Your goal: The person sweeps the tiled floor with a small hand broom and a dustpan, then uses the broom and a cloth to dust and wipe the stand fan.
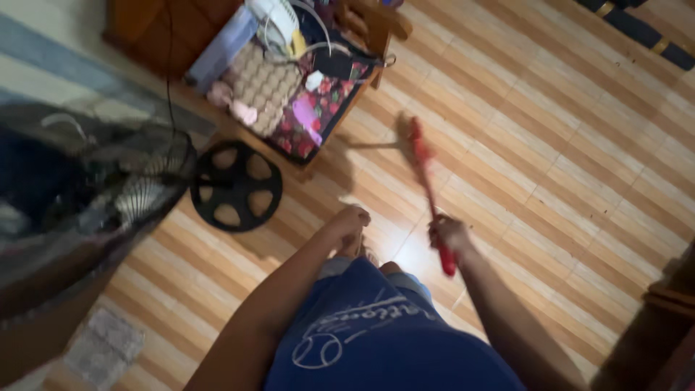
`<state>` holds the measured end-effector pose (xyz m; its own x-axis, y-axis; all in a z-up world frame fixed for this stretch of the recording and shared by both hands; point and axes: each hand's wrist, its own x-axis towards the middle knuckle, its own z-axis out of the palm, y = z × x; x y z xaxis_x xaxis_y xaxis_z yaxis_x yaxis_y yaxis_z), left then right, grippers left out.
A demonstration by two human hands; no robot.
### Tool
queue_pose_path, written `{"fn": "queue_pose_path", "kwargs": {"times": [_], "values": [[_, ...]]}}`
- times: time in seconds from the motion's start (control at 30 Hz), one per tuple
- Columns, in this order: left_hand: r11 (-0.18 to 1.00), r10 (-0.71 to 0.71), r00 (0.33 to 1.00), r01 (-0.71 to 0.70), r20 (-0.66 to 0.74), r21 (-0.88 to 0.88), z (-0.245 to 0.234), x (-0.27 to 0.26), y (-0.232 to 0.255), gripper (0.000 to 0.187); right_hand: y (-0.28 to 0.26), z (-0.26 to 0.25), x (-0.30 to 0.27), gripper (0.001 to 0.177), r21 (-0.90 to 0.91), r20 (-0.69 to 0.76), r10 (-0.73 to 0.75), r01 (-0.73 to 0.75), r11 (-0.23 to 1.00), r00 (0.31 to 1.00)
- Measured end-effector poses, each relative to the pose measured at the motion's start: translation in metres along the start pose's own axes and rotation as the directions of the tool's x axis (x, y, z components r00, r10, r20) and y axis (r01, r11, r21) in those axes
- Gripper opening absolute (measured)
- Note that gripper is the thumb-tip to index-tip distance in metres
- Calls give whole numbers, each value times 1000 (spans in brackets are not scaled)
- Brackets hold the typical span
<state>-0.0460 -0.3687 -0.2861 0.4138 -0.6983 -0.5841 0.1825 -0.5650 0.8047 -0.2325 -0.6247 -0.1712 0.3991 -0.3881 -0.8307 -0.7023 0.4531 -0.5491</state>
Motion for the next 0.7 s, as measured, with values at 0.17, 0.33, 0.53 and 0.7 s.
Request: {"fn": "queue_pose_path", "kwargs": {"times": [0.17, 0.33, 0.53, 0.7], "values": [[962, 170, 985, -172, 26, 213, -17, 38, 50, 23, -26, 82, 3, 19, 450, 491, 62, -314, 836, 869], [956, 71, 995, -49, -65, 290, -39, 64, 58, 24, -56, 125, 111, 21, 397, 501, 144, -375, 838, 853], [922, 94, 969, 2, -228, 388, -32, 90, 50, 26, -97, 20, 203, 12, 480, 591, -26, -326, 814, 806], [972, -97, 969, 141, -226, 189, 10, 123, 58, 30, -131, -68, 189, 10, 21, 111, 138, -142, 990, 984]]}}
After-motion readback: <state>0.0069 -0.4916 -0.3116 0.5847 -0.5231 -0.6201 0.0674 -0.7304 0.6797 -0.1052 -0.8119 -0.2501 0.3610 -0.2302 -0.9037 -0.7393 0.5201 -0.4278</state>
